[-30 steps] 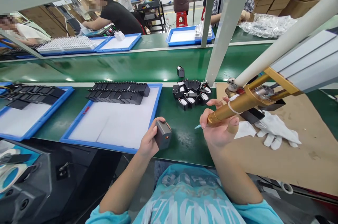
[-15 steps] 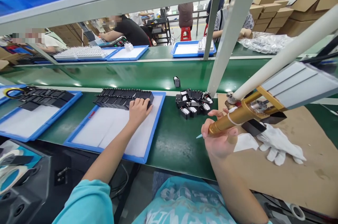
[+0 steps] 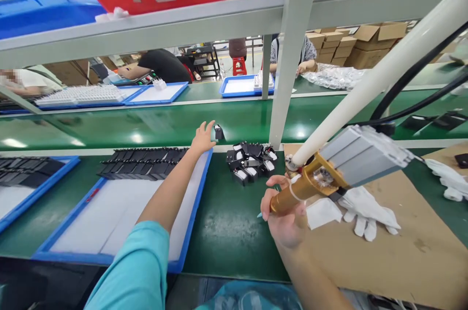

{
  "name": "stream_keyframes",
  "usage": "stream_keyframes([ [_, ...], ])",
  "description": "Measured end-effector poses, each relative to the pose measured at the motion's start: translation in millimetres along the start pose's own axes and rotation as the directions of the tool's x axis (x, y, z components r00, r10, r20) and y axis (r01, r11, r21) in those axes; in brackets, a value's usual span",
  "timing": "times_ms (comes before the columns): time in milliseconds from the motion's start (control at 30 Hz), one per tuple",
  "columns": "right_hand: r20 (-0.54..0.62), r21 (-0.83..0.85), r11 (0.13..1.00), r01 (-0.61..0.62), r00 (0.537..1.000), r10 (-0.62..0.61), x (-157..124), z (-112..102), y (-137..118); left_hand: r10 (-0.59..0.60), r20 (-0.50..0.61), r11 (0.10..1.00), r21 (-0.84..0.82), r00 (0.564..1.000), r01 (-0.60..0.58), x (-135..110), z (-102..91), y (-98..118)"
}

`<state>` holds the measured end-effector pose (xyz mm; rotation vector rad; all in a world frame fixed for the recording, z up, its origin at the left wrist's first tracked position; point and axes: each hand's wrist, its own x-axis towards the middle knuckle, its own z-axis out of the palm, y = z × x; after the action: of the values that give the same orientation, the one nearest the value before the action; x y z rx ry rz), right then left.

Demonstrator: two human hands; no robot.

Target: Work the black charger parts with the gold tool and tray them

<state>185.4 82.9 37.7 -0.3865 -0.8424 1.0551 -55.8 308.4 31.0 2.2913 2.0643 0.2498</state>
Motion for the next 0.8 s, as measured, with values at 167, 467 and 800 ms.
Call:
stream_keyframes([
  [167,0.023,0.020,1.000,0.018,1.000,-0.018,-1,2,1,0.062,0.142,0.997,0.026,0.988,-0.066,58,0.7,-1],
  [467,0.027,0.034,0.999,-0.003,1.000,0.002,0,0,3,-0.012,0.106,0.987,0.163,0.994,-0.006,12,-31.0,4],
  [800,-0.039,-0.004,1.000,-0.031,0.999,0.031,3,1,-1,0.119,0.258,0.989,-0.117,0.959,-0.092,-205,-20.3,54],
])
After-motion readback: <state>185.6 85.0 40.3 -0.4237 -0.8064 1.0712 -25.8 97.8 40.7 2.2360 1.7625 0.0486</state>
